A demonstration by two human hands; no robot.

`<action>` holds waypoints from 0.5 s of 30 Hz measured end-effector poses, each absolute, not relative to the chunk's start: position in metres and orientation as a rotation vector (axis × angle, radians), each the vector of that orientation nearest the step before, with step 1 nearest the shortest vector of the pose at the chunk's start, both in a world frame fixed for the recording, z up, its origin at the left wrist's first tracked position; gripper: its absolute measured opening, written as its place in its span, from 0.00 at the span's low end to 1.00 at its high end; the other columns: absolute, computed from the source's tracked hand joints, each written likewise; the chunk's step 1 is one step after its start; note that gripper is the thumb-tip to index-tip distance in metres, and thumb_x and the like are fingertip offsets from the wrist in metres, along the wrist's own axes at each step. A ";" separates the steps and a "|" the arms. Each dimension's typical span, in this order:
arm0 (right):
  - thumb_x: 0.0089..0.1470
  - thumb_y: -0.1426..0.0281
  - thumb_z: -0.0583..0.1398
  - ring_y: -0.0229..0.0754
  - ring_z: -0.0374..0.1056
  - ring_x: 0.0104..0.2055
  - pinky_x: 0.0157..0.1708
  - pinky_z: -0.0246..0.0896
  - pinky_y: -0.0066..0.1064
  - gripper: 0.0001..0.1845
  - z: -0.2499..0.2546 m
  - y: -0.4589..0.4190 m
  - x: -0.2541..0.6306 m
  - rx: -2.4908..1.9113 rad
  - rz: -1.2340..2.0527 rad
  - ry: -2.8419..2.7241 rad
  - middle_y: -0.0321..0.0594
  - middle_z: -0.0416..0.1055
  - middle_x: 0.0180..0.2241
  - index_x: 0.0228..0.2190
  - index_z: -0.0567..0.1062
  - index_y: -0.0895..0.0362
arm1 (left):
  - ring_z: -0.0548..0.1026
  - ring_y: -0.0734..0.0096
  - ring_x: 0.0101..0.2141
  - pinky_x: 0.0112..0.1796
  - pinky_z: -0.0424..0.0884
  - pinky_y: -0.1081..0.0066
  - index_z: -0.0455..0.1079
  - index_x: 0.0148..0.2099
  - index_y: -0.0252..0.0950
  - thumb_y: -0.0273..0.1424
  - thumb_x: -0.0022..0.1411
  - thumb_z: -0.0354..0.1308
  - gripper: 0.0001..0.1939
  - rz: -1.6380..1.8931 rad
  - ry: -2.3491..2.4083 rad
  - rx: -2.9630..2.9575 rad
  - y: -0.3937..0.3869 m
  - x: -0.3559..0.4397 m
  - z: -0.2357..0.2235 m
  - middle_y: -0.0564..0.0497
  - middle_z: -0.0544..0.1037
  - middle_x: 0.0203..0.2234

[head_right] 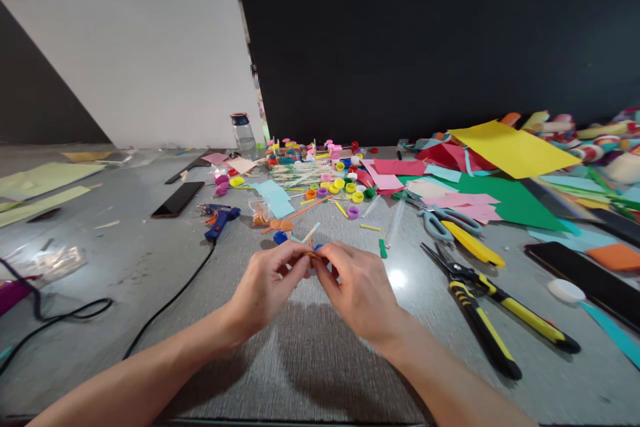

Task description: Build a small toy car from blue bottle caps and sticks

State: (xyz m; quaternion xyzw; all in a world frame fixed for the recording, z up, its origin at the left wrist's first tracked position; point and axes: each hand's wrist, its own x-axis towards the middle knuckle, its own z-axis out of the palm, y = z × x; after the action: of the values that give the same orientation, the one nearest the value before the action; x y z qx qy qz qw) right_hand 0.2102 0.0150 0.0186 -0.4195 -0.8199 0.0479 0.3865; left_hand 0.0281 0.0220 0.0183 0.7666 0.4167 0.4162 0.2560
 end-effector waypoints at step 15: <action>0.65 0.69 0.58 0.40 0.71 0.28 0.31 0.62 0.32 0.07 0.019 0.023 0.212 -1.152 0.340 -1.972 0.36 0.77 0.29 0.36 0.75 0.54 | 0.80 0.72 0.29 0.28 0.73 0.75 0.74 0.49 0.34 0.30 0.67 0.55 0.11 1.107 1.125 1.960 0.028 0.032 0.013 0.48 0.83 0.33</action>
State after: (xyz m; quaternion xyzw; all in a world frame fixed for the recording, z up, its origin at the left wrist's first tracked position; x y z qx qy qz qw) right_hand 0.2117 0.0230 0.0187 -0.4562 -0.7810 0.1346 0.4046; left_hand 0.0315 0.0281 0.0125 0.7411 0.4254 0.4185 0.3075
